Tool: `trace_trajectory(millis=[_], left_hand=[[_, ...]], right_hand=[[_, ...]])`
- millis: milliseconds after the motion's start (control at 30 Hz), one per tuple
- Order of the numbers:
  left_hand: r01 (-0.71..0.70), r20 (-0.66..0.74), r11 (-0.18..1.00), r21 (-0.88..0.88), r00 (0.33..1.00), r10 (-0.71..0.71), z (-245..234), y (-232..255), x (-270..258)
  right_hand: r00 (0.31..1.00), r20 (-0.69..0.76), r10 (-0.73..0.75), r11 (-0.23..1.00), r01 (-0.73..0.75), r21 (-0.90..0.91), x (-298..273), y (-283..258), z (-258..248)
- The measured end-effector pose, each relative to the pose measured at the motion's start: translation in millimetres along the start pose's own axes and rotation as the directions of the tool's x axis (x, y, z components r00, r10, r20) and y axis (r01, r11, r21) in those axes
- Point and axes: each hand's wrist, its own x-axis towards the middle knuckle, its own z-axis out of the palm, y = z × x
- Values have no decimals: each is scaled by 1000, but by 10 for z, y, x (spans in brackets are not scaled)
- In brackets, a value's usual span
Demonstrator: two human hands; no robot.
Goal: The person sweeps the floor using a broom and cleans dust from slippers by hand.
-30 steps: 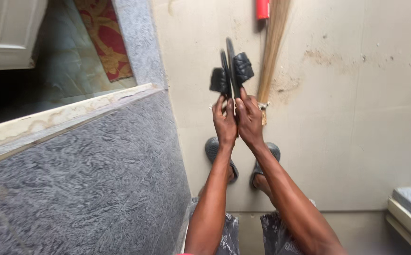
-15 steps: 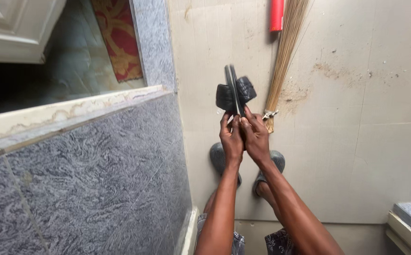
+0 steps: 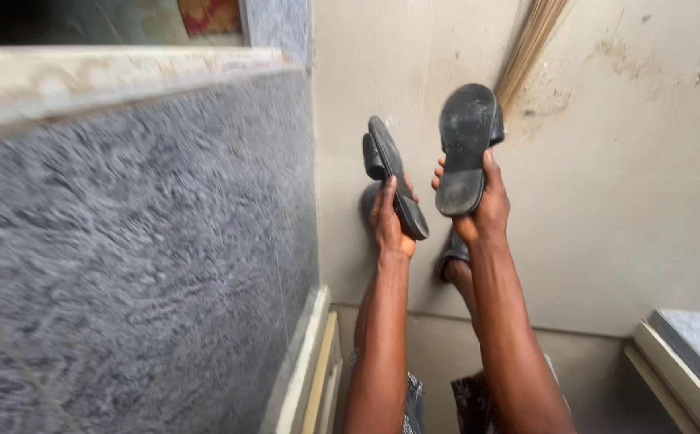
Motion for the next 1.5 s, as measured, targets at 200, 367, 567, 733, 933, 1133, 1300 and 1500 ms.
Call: trace_trajectory(millis=[200,367,567,733,933,1133,1300,1500], left_hand=[[-106,-194,993,61,974,116,-368,-317,-62],[-265,-302,959,100,910,283,-690,-700,-290],[-229,-494,973,39,842,218,-1172,-1253,-292],[-30,-572,760,649,639,514,-1793,-1757,64],[-73,-549,692,718,553,627,-2594,-2222,624],[56,-663,694,718,361,656,-3034,-2533,1203],[104,-690,724,682,419,590,-3177,-2522,1438],[74,-657,725,685,492,571,-3367,-2434,1701]], right_hand=[[983,71,172,984,-167,-64,27,94,-285],[978,58,199,953,-179,-244,-77,285,-499],[959,99,264,854,-185,-486,-218,599,-803],[964,0,266,641,-177,-747,-437,892,-945],[949,55,311,342,-58,-938,-855,1289,-1301],[932,49,359,147,-4,-989,-997,1484,-1627],[929,52,367,-47,74,-996,-1121,1625,-1573],[900,28,435,-221,137,-965,-1125,1689,-1512]])
